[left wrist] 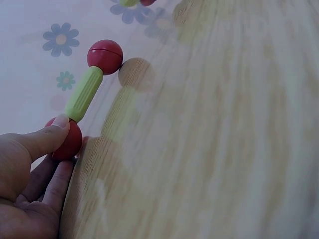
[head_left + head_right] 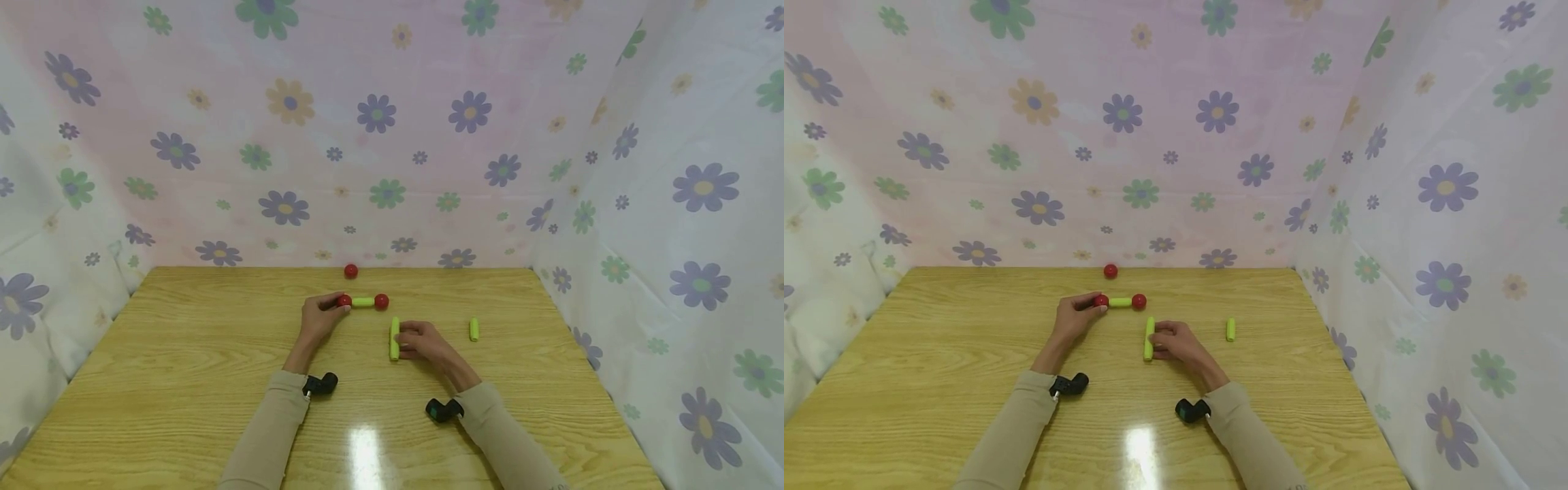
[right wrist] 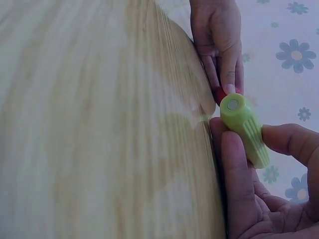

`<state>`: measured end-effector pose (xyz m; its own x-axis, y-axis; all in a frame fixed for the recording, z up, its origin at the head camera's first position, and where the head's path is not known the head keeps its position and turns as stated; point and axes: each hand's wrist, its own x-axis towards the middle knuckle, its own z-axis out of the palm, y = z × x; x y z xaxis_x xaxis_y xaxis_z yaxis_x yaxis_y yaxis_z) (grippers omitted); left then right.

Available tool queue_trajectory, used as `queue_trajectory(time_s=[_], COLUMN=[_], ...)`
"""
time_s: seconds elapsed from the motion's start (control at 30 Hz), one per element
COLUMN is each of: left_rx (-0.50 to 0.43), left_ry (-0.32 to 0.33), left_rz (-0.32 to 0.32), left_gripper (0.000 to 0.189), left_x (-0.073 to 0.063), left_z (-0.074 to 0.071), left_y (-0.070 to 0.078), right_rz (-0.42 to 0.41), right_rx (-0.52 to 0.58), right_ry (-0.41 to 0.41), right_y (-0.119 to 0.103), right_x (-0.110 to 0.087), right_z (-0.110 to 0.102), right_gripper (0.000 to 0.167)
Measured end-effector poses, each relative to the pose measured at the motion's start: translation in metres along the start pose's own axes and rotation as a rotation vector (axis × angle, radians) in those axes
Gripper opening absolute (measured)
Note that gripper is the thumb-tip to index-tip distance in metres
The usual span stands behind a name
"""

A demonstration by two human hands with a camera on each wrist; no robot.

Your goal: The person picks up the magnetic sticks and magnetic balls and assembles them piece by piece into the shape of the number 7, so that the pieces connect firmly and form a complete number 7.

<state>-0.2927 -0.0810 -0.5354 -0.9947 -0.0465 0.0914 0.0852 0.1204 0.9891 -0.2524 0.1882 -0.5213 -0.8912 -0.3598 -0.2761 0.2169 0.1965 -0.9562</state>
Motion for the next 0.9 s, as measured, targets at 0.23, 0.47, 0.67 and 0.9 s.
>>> queue_trajectory(time_s=[0.23,0.47,0.67,0.9], left_rx=[-0.009,-0.005,-0.01,-0.018], left_ry=[-0.003,-0.004,-0.002,-0.013], left_rz=[-0.006,-0.009,-0.006,-0.015], left_gripper=[0.041,0.041,0.042,0.041], left_x=[-0.001,-0.001,-0.001,-0.001], left_z=[-0.001,0.0,0.0,-0.001], left_y=[0.0,0.0,0.001,0.0], right_rz=[-0.005,0.006,0.015,0.029], right_rx=[0.004,0.025,0.025,0.021], right_ry=[0.013,0.06,0.089,0.117], right_y=[-0.003,-0.006,-0.009,-0.01], right_x=[0.008,0.015,0.019,0.023], right_z=[0.009,0.017,0.02,0.021], right_gripper=[0.051,0.048,0.047,0.046])
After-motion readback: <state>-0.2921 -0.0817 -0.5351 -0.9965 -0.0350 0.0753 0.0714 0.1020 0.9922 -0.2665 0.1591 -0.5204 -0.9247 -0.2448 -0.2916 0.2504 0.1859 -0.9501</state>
